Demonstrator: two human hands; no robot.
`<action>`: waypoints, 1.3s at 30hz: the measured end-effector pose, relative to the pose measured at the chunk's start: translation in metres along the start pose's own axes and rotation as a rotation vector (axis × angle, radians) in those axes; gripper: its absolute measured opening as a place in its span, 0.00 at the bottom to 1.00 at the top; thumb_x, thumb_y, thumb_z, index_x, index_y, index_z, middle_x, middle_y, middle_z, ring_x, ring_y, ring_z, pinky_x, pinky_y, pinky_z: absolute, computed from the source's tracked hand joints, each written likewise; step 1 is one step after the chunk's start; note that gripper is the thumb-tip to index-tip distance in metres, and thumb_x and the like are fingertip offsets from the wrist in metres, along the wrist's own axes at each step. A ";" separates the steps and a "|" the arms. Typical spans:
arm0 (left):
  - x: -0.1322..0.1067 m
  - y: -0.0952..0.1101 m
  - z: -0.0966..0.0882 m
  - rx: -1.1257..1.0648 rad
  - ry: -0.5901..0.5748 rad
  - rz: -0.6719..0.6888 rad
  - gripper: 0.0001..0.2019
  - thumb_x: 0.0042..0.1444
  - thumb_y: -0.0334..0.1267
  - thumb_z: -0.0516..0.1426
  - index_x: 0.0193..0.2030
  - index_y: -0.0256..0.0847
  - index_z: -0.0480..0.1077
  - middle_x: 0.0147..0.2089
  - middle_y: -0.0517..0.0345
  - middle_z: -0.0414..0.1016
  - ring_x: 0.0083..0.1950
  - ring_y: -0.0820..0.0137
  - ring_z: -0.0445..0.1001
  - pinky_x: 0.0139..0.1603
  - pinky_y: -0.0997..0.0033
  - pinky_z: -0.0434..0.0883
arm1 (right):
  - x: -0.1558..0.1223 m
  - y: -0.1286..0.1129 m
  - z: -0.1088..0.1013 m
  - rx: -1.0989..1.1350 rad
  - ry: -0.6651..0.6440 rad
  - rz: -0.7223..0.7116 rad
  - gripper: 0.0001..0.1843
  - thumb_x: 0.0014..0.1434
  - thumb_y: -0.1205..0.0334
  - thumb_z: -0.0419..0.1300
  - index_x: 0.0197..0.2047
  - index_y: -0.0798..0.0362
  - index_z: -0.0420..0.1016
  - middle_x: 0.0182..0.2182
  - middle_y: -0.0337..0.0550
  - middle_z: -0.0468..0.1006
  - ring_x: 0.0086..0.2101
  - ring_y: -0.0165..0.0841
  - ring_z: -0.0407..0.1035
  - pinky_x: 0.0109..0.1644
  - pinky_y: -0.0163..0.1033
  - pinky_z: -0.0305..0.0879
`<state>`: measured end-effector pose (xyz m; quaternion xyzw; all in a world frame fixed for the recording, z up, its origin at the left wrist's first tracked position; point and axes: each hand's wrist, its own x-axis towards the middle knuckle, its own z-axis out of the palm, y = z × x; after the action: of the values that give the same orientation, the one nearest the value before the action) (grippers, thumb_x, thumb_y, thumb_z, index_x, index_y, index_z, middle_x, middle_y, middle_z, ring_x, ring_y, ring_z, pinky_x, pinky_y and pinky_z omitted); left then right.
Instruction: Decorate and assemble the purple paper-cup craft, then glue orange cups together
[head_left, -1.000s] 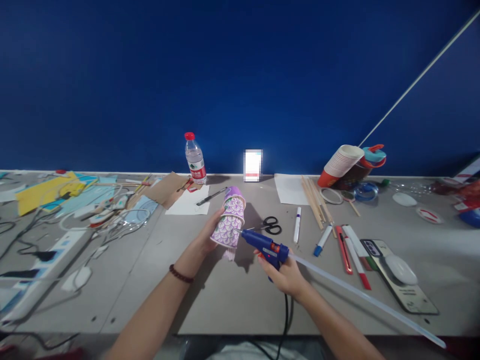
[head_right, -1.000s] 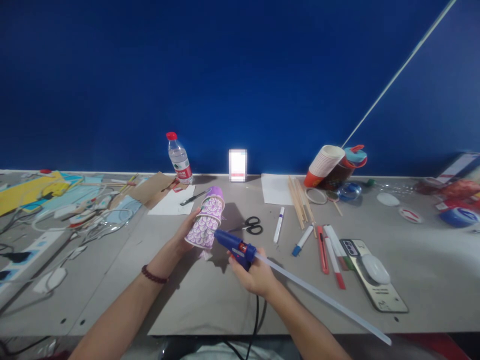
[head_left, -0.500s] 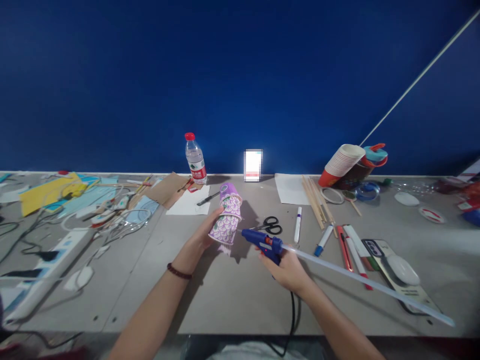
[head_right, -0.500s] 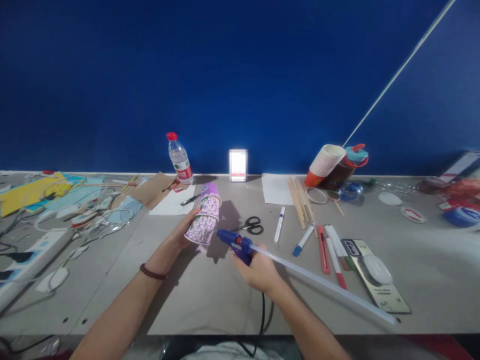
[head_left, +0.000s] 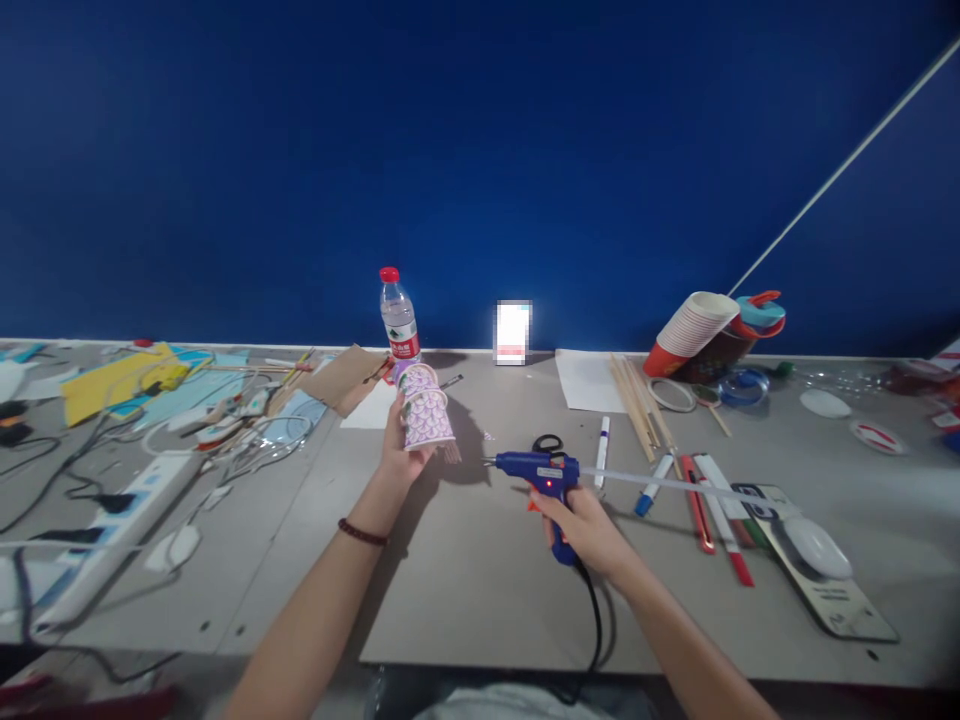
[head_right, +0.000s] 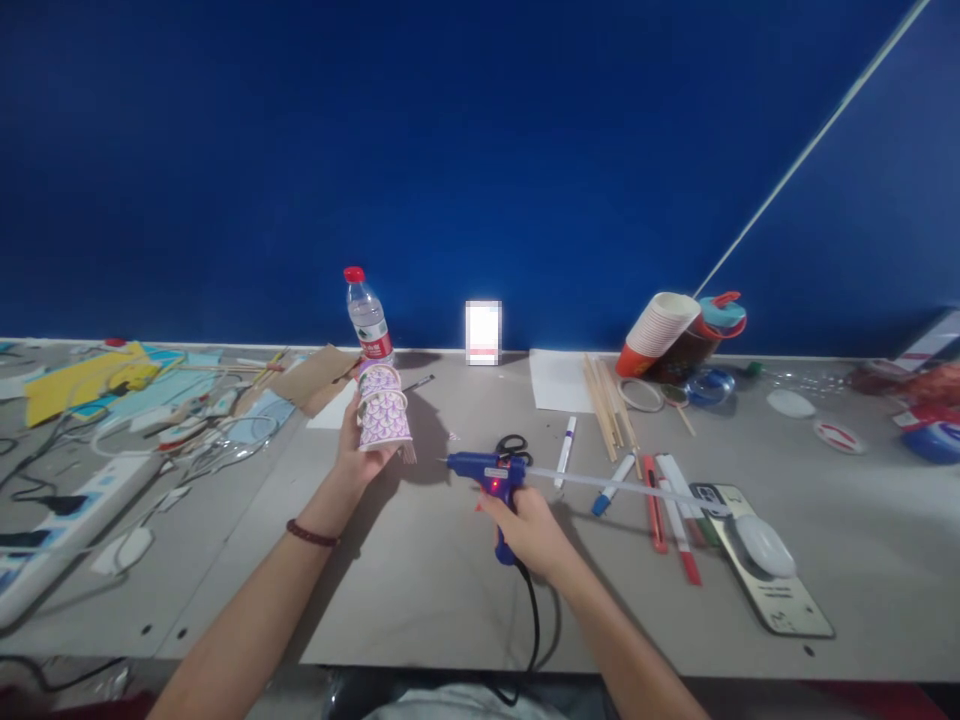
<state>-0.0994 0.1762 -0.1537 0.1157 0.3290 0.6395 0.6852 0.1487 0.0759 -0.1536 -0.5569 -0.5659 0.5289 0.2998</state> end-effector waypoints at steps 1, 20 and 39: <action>0.002 0.001 -0.002 -0.019 0.036 0.013 0.20 0.55 0.49 0.58 0.50 0.40 0.70 0.36 0.56 0.79 0.35 0.68 0.78 0.35 0.72 0.74 | -0.001 0.000 -0.001 -0.032 -0.012 0.004 0.24 0.58 0.45 0.53 0.22 0.56 0.71 0.13 0.38 0.67 0.17 0.27 0.61 0.21 0.32 0.57; 0.009 -0.010 -0.010 -0.083 -0.025 0.189 0.19 0.57 0.48 0.57 0.53 0.43 0.70 0.49 0.54 0.77 0.52 0.63 0.75 0.54 0.63 0.72 | -0.048 -0.008 0.009 -0.901 -0.200 -0.047 0.26 0.65 0.49 0.47 0.33 0.53 0.81 0.32 0.51 0.83 0.34 0.40 0.77 0.35 0.36 0.63; 0.003 -0.013 -0.004 -0.002 -0.138 0.179 0.19 0.57 0.48 0.59 0.52 0.41 0.71 0.55 0.53 0.75 0.61 0.61 0.68 0.57 0.63 0.69 | -0.044 -0.016 0.029 -1.260 -0.319 -0.113 0.27 0.67 0.52 0.44 0.37 0.57 0.82 0.34 0.59 0.82 0.36 0.48 0.77 0.38 0.44 0.69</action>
<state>-0.0916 0.1756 -0.1649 0.1879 0.2685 0.6891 0.6464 0.1256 0.0300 -0.1350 -0.5103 -0.8334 0.1556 -0.1443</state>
